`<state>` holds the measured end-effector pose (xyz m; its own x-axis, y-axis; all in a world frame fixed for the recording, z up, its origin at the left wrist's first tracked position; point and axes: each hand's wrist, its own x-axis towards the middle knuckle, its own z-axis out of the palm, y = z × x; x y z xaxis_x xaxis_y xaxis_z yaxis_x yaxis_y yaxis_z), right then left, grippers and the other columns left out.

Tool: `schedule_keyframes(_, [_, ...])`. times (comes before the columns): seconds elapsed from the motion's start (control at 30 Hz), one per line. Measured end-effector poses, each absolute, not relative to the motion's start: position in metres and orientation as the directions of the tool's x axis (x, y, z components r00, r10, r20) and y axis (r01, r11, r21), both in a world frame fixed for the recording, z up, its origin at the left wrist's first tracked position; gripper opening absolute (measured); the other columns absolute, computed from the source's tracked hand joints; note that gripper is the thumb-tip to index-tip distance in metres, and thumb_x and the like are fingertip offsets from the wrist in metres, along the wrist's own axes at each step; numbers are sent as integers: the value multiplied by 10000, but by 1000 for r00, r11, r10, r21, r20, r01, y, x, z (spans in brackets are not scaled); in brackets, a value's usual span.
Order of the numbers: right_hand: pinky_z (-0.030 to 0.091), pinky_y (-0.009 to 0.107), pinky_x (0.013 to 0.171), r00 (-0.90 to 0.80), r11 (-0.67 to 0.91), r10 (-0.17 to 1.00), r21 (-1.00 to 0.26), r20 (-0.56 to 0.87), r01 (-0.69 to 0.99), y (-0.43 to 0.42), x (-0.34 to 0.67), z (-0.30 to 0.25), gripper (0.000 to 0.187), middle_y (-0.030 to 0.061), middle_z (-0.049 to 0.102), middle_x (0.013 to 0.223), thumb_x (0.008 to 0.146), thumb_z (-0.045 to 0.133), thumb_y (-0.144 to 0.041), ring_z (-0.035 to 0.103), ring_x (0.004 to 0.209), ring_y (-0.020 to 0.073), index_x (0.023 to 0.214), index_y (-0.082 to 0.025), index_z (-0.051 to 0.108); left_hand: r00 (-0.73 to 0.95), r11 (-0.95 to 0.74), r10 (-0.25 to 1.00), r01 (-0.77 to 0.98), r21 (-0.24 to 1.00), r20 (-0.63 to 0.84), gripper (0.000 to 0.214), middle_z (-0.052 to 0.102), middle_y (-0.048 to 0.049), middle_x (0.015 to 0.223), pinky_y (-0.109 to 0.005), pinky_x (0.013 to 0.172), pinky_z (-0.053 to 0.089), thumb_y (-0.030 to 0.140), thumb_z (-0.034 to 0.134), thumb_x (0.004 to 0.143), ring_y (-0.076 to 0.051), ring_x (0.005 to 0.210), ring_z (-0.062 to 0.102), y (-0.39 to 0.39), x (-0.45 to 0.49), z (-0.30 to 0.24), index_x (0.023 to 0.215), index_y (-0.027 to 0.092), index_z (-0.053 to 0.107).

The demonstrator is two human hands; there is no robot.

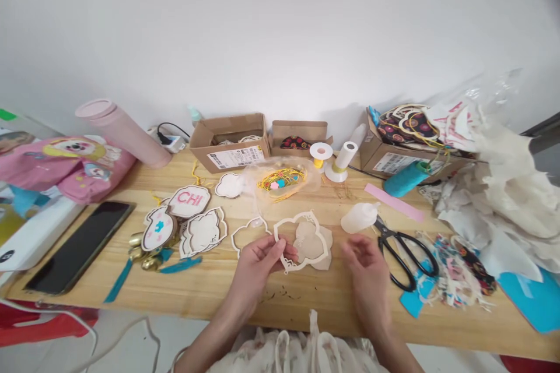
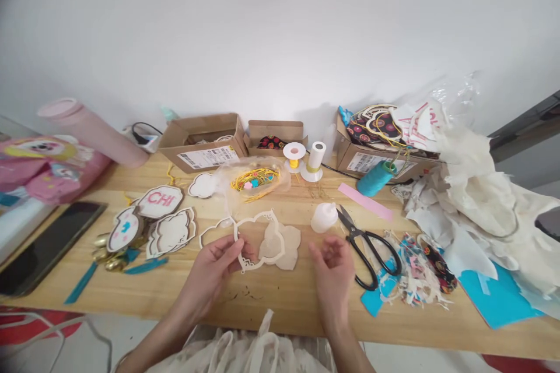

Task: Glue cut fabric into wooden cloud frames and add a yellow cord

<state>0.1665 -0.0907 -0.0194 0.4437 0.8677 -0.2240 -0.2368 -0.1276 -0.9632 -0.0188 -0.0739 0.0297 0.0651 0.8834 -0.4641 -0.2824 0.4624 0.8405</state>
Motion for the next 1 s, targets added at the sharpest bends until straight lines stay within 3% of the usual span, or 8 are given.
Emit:
schedule_keyframes(0.07, [374, 194, 488, 557, -34, 826, -995, -81, -96, -88, 179, -22, 422, -34, 483, 796, 610, 734, -233, 424, 557, 76, 958, -236, 496, 43, 461, 880, -313, 830, -473, 210, 675, -43, 677, -234, 611, 471, 335, 692, 662, -141, 639, 616, -72, -20, 28, 734, 140, 664])
schedule_keyframes(0.13, [349, 211, 445, 520, -12, 854, -998, 18, 55, -79, 188, -19, 546, -25, 479, 845, 577, 745, -235, 390, 506, 69, 1046, -251, 465, 38, 458, 879, -336, 823, -474, 202, 679, -45, 696, -226, 616, 473, 321, 697, 660, -137, 654, 620, -72, -22, 24, 743, 139, 670])
schedule_keyframes(0.3, [376, 279, 501, 316, -44, 935, -833, 159, 551, -41, 195, -5, 306, 4, 506, 749, 605, 688, -322, 439, 552, 135, 848, -222, 531, 46, 472, 871, -355, 807, -490, 184, 689, -45, 738, -236, 649, 483, 308, 692, 671, -139, 689, 628, -71, -24, 16, 756, 144, 681])
schedule_keyframes(0.47, [399, 300, 548, 173, -48, 980, -735, 96, 676, -1, 199, -6, 340, 29, 565, 776, 620, 668, -365, 485, 563, 148, 886, -189, 551, 50, 483, 860, -399, 779, -508, 183, 699, -50, 770, -222, 642, 484, 300, 700, 665, -141, 736, 631, -69, -21, 19, 774, 153, 692])
schedule_keyframes(0.6, [411, 297, 542, 231, -80, 969, -779, 85, 621, -6, 204, 0, 519, 61, 579, 928, 615, 684, -337, 458, 497, 101, 1085, -180, 528, 32, 482, 851, -445, 755, -525, 178, 700, -48, 797, -200, 639, 481, 282, 708, 661, -132, 766, 629, -66, -23, 20, 782, 152, 698])
schedule_keyframes(0.7, [371, 250, 443, 382, -76, 918, -896, 109, 438, -33, 194, 16, 381, 28, 586, 802, 685, 616, -402, 406, 447, 81, 1003, -194, 582, 51, 491, 843, -481, 727, -536, 187, 696, -51, 830, -211, 670, 484, 280, 701, 670, -133, 784, 626, -66, -23, 13, 800, 147, 696])
schedule_keyframes(0.87, [420, 234, 469, 152, -174, 975, -983, -164, 55, -65, 166, 18, 314, 19, 626, 653, 617, 671, -436, 501, 510, 106, 786, -171, 661, 218, 565, 822, -431, 704, -526, 198, 690, -64, 858, -241, 721, 480, 296, 657, 716, -140, 809, 619, -71, -12, 7, 835, 140, 684])
schedule_keyframes(1.0, [453, 244, 545, 127, -298, 947, -955, -296, -8, -68, 168, 1, 321, 40, 672, 686, 640, 660, -418, 551, 570, 118, 795, -138, 686, 289, 535, 833, -206, 819, -471, 258, 689, -63, 865, -315, 804, 475, 345, 646, 707, -171, 834, 622, -71, -14, 14, 872, 149, 676])
